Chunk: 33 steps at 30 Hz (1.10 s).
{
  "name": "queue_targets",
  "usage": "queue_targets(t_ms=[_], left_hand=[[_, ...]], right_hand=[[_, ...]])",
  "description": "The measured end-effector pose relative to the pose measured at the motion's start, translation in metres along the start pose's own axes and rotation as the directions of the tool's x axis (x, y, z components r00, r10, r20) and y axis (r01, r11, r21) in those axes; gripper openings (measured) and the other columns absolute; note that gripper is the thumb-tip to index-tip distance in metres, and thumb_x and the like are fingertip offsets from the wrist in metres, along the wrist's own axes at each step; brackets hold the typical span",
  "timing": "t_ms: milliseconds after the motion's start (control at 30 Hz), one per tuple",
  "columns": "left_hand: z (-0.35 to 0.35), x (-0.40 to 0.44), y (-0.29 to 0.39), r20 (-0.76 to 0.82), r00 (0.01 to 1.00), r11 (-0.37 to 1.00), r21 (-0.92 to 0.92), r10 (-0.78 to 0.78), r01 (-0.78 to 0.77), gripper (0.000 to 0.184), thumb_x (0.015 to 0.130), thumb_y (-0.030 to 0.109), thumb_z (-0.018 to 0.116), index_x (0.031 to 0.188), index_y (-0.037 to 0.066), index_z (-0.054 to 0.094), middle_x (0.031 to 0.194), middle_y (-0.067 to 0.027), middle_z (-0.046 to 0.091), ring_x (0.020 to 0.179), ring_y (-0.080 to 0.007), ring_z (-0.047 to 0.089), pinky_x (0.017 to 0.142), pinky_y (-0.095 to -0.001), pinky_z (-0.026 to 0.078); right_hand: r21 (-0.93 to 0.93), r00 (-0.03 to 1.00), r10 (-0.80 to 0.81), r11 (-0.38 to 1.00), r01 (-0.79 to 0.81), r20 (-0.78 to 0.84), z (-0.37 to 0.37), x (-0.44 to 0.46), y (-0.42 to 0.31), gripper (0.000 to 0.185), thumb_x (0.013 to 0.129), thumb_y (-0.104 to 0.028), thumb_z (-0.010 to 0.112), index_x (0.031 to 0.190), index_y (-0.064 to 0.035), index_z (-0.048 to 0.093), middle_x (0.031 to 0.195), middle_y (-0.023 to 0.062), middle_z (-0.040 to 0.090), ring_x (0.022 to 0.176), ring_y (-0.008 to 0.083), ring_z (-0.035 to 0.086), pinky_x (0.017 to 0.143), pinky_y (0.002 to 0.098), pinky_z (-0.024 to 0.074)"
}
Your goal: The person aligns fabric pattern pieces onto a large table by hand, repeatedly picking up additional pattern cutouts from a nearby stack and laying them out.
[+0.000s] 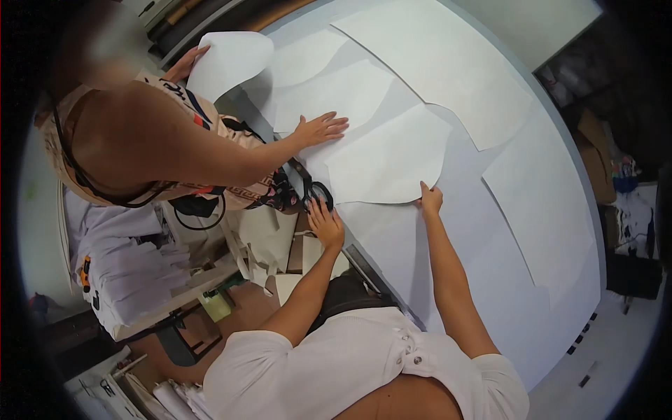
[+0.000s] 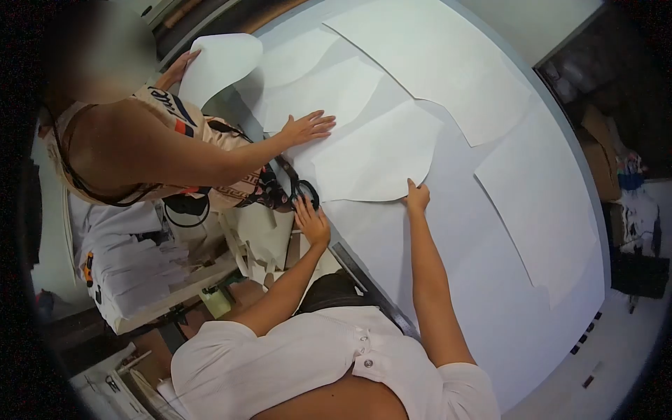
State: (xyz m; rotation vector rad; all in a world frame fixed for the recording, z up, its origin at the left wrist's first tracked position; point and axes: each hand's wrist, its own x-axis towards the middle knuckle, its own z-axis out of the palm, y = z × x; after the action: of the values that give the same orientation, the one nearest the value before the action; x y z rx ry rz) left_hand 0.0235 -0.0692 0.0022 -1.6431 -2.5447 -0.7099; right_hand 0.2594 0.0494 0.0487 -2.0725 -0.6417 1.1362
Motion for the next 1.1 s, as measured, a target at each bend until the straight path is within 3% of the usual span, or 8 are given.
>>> queue_targets(t_ms=[200, 367, 500, 667, 833, 1000, 1100], left_hand=[[-0.002, 0.002, 0.005, 0.01, 1.0, 0.999, 0.043, 0.015, -0.016, 0.048, 0.088, 0.023, 0.042, 0.132, 0.009, 0.033, 0.14, -0.014, 0.023, 0.129, -0.0295, 0.023, 0.102, -0.0416, 0.018], [-0.007, -0.003, -0.015, -0.071, 0.997, 0.999, 0.037, -0.036, 0.039, 0.041, 0.083, 0.03, 0.051, 0.12, 0.011, 0.045, 0.133, -0.0124, 0.033, 0.121, -0.0302, 0.032, 0.097, -0.0426, 0.025], [-0.016, 0.007, -0.032, 0.109, 0.994, 0.998, 0.069, 0.003, -0.011, 0.039, 0.079, 0.036, 0.057, 0.11, 0.013, 0.05, 0.125, -0.0115, 0.038, 0.11, -0.0296, 0.039, 0.093, -0.0432, 0.029], [-0.015, 0.003, -0.069, 0.141, 0.986, 0.986, -0.153, 0.089, -0.067, 0.042, 0.076, 0.039, 0.059, 0.109, 0.014, 0.051, 0.124, -0.0117, 0.038, 0.105, -0.0294, 0.04, 0.089, -0.0423, 0.03], [-0.022, 0.002, -0.061, 0.093, 0.987, 0.989, -0.081, 0.131, -0.124, 0.043, 0.079, 0.034, 0.057, 0.116, 0.015, 0.047, 0.126, -0.013, 0.036, 0.109, -0.0316, 0.038, 0.091, -0.0437, 0.029], [-0.031, -0.019, -0.029, 0.049, 0.987, 0.987, -0.048, 0.153, -0.151, 0.043, 0.081, 0.032, 0.053, 0.12, 0.015, 0.044, 0.129, -0.0137, 0.034, 0.111, -0.0317, 0.036, 0.092, -0.0443, 0.027], [-0.03, -0.044, -0.024, 0.065, 0.97, 0.967, -0.119, 0.234, -0.225, 0.045, 0.083, 0.03, 0.049, 0.125, 0.016, 0.041, 0.132, -0.0138, 0.032, 0.113, -0.0307, 0.035, 0.094, -0.0461, 0.024]], right_hand=[[-0.023, 1.0, -0.014, 1.0, 0.014, 0.001, 0.007, 0.01, 0.0, 0.028, 0.081, -0.023, 0.059, 0.08, 0.0035, 0.05, 0.068, 0.0116, 0.055, 0.046, 0.0147, 0.051, 0.037, 0.0229, 0.0417], [0.055, 0.996, 0.062, 0.996, -0.066, 0.071, 0.02, -0.009, -0.003, 0.03, 0.081, -0.024, 0.058, 0.08, 0.0037, 0.048, 0.063, 0.0108, 0.055, 0.044, 0.0159, 0.054, 0.035, 0.0232, 0.0414], [0.093, 0.991, 0.061, 0.993, -0.072, 0.115, 0.01, -0.017, -0.003, 0.033, 0.081, -0.026, 0.059, 0.08, 0.0042, 0.047, 0.056, 0.0093, 0.054, 0.04, 0.0164, 0.054, 0.034, 0.0237, 0.041], [0.029, 0.983, 0.075, 0.996, -0.081, 0.167, 0.008, -0.021, 0.0, 0.034, 0.082, -0.028, 0.057, 0.079, 0.0041, 0.046, 0.05, 0.0074, 0.053, 0.035, 0.0155, 0.05, 0.033, 0.0236, 0.0398], [-0.192, 0.988, 0.026, 0.981, 0.003, 0.151, -0.002, -0.022, -0.003, 0.035, 0.083, -0.03, 0.056, 0.079, 0.0043, 0.046, 0.049, 0.0078, 0.053, 0.035, 0.0145, 0.049, 0.032, 0.0233, 0.0379], [-0.206, 0.979, -0.012, 0.977, 0.055, 0.202, -0.018, -0.012, 0.0, 0.036, 0.084, -0.03, 0.054, 0.08, 0.0042, 0.047, 0.049, 0.0078, 0.053, 0.034, 0.0137, 0.047, 0.033, 0.0242, 0.0378], [-0.183, 0.976, -0.021, 0.981, 0.062, 0.218, -0.02, -0.013, 0.002, 0.035, 0.084, -0.03, 0.054, 0.079, 0.0041, 0.048, 0.049, 0.008, 0.053, 0.035, 0.0138, 0.048, 0.033, 0.0241, 0.0379]])
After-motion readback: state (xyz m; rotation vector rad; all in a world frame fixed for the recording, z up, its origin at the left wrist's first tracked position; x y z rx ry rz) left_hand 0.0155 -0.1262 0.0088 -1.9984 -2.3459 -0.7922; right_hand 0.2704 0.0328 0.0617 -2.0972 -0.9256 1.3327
